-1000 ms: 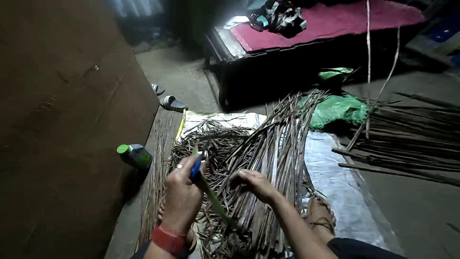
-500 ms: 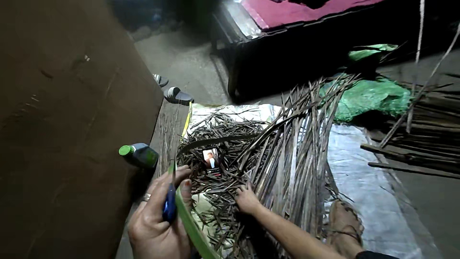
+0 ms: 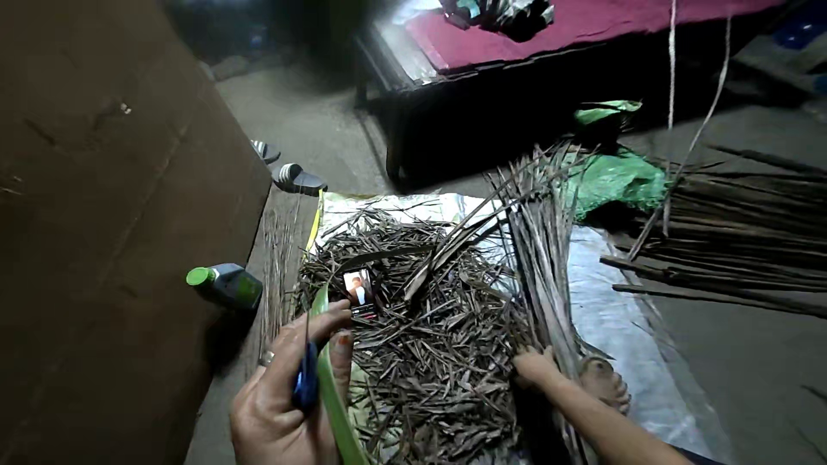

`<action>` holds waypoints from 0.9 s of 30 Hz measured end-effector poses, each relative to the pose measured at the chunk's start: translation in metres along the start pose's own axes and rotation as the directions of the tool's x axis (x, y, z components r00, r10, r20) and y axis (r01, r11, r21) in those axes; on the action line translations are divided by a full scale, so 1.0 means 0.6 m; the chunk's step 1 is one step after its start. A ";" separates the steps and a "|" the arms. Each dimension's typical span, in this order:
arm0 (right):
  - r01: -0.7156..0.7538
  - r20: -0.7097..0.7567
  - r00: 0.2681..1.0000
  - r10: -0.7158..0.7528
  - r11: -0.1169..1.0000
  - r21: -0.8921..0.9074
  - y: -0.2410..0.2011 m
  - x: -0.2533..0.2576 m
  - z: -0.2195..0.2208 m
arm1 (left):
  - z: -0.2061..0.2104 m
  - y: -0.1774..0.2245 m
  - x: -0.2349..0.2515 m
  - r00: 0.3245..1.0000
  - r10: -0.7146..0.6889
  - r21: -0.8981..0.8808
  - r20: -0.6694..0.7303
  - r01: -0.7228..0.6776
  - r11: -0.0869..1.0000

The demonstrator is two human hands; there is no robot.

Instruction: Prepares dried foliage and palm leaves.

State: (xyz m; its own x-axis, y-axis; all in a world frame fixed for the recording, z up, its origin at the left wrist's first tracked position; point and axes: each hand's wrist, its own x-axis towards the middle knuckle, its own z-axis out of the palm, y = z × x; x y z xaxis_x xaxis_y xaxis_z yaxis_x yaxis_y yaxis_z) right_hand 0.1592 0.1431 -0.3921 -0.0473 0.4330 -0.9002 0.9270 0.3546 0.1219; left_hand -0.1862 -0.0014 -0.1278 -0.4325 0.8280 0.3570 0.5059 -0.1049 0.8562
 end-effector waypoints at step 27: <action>0.052 -0.219 0.966 0.135 0.732 0.679 0.035 -0.185 -0.095 | 0.045 0.018 0.007 0.997 0.047 -0.140 -0.053 -0.054 0.989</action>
State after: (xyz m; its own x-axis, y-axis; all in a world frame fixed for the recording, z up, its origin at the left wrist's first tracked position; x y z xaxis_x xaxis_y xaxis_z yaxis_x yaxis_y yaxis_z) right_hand 0.1629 0.1499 -0.2655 -0.0019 0.6481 -0.7616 0.9288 -0.2811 -0.2416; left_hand -0.1621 0.0161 -0.1270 -0.4467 0.7919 0.4163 0.4190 -0.2259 0.8794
